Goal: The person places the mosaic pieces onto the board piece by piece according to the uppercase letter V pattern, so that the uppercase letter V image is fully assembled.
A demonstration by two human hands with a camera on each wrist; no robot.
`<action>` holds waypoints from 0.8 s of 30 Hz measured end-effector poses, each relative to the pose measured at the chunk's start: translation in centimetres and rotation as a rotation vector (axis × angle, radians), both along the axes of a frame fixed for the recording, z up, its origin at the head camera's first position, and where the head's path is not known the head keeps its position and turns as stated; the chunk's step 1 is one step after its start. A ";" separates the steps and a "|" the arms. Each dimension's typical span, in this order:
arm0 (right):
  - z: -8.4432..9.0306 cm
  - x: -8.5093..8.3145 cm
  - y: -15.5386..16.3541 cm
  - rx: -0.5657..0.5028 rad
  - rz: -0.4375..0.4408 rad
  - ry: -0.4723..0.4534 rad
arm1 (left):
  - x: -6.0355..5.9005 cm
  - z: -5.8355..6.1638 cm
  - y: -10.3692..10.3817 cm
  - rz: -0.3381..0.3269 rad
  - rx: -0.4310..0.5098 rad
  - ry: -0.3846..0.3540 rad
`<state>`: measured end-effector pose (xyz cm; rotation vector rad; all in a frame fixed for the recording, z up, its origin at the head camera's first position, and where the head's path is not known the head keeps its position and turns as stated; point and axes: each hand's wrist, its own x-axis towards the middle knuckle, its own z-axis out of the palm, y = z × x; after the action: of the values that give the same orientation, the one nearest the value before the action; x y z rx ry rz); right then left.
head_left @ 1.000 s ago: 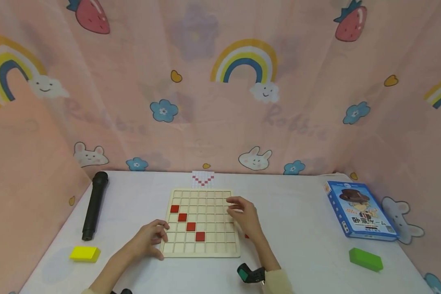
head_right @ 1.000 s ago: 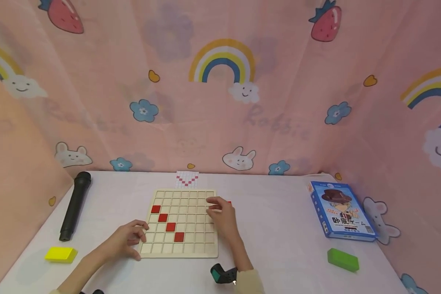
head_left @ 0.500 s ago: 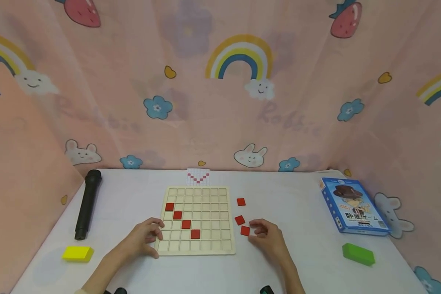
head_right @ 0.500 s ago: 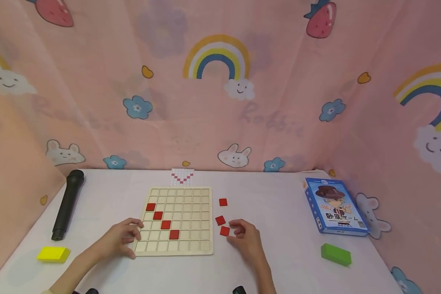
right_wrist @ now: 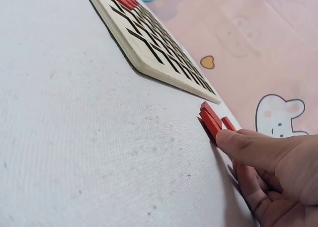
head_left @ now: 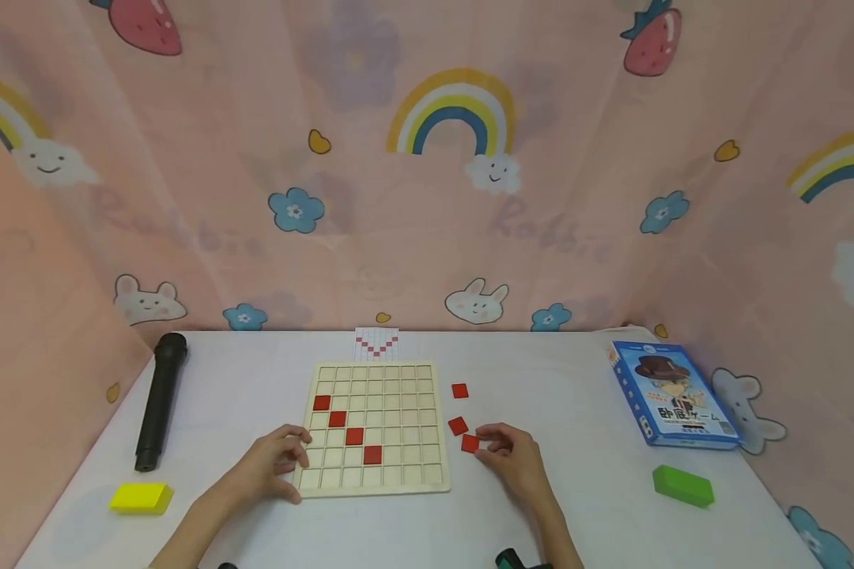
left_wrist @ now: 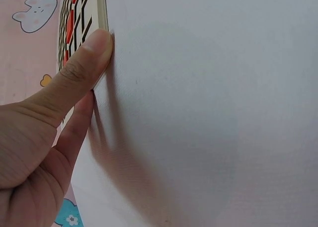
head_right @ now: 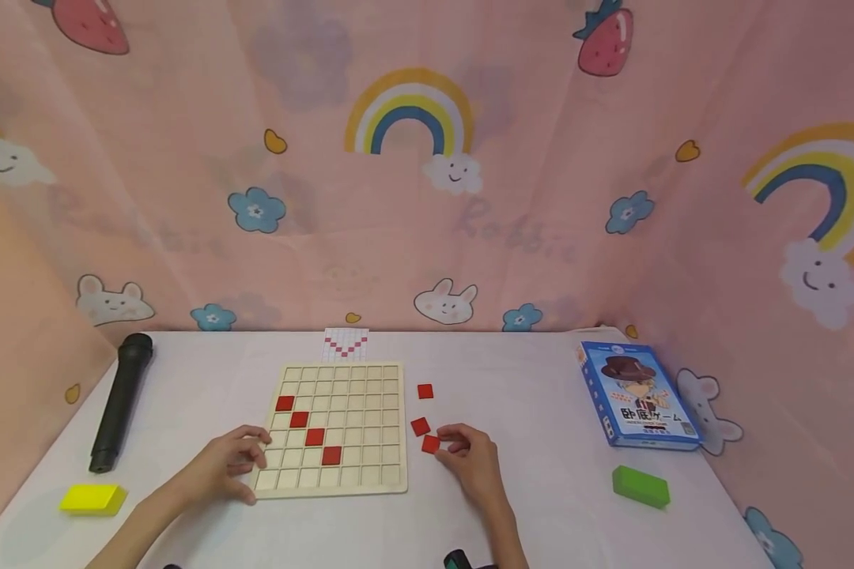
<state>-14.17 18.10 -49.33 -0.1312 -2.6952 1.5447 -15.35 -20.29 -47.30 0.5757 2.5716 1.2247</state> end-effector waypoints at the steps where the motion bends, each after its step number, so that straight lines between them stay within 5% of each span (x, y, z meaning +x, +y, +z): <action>1: 0.0 0.0 0.0 -0.008 -0.008 -0.004 | 0.0 0.0 0.0 -0.003 -0.003 0.001; 11: -0.8 -0.6 0.3 -0.185 -0.053 -0.040 | 0.1 0.0 0.0 -0.012 -0.015 0.002; 24: -1.1 -0.5 0.6 -0.281 -0.114 -0.058 | 0.1 0.1 0.0 -0.002 -0.030 -0.007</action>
<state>-14.71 18.69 -50.39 -0.3352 -2.4458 1.9004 -15.26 -20.27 -47.18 0.5669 2.5784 1.1838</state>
